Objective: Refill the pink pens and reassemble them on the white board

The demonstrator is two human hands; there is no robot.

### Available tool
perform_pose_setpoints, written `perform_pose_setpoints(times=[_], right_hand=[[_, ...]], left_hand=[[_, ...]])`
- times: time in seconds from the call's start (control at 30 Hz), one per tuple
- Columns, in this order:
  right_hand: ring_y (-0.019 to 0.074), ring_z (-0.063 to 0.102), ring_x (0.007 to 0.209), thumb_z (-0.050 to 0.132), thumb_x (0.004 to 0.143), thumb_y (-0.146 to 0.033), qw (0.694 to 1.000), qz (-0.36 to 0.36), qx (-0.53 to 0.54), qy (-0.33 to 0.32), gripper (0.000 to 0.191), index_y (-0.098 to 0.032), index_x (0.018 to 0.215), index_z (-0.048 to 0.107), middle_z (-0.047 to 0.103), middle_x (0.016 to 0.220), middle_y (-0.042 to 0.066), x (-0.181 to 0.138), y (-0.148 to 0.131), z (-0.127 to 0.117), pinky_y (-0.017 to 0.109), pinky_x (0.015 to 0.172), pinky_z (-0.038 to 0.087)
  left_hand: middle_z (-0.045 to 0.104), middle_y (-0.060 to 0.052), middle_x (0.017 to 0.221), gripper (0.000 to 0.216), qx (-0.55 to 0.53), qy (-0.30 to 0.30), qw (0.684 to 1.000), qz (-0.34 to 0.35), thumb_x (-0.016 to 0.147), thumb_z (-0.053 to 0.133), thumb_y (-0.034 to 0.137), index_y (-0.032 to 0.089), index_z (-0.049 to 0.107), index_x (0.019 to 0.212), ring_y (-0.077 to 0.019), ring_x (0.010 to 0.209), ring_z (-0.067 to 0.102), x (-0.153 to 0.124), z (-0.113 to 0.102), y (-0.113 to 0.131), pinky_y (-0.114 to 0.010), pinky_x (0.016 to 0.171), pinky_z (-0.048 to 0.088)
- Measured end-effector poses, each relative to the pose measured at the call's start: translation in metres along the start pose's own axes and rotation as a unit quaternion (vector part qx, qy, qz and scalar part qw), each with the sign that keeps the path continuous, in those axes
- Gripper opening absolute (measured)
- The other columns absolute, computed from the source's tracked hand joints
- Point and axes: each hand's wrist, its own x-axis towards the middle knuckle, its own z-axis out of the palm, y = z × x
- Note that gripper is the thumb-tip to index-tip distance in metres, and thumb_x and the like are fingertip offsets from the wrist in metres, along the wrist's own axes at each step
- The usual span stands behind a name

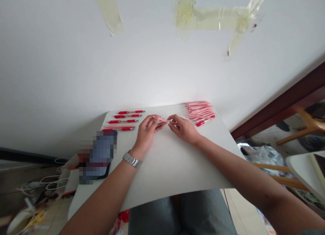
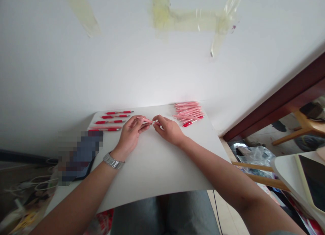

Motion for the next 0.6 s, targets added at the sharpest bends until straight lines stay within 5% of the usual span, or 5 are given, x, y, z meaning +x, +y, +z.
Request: perform_pose_setpoints(times=[0.6], right_hand=[[0.0154, 0.055, 0.065, 0.051, 0.105, -0.037, 0.999, 0.027, -0.026, 0.005, 0.015, -0.024, 0.11, 0.059, 0.068, 0.081, -0.001, 0.0005, 0.0011, 0.0001, 0.025, 0.063, 0.033]], left_hand=[[0.079, -0.011, 0.112, 0.04, -0.003, 0.027, 0.999, 0.039, 0.095, 0.077, 0.049, 0.019, 0.073, 0.12, -0.0223, 0.107, 0.077, 0.0022, -0.0045, -0.0072, -0.039, 0.101, 0.062]])
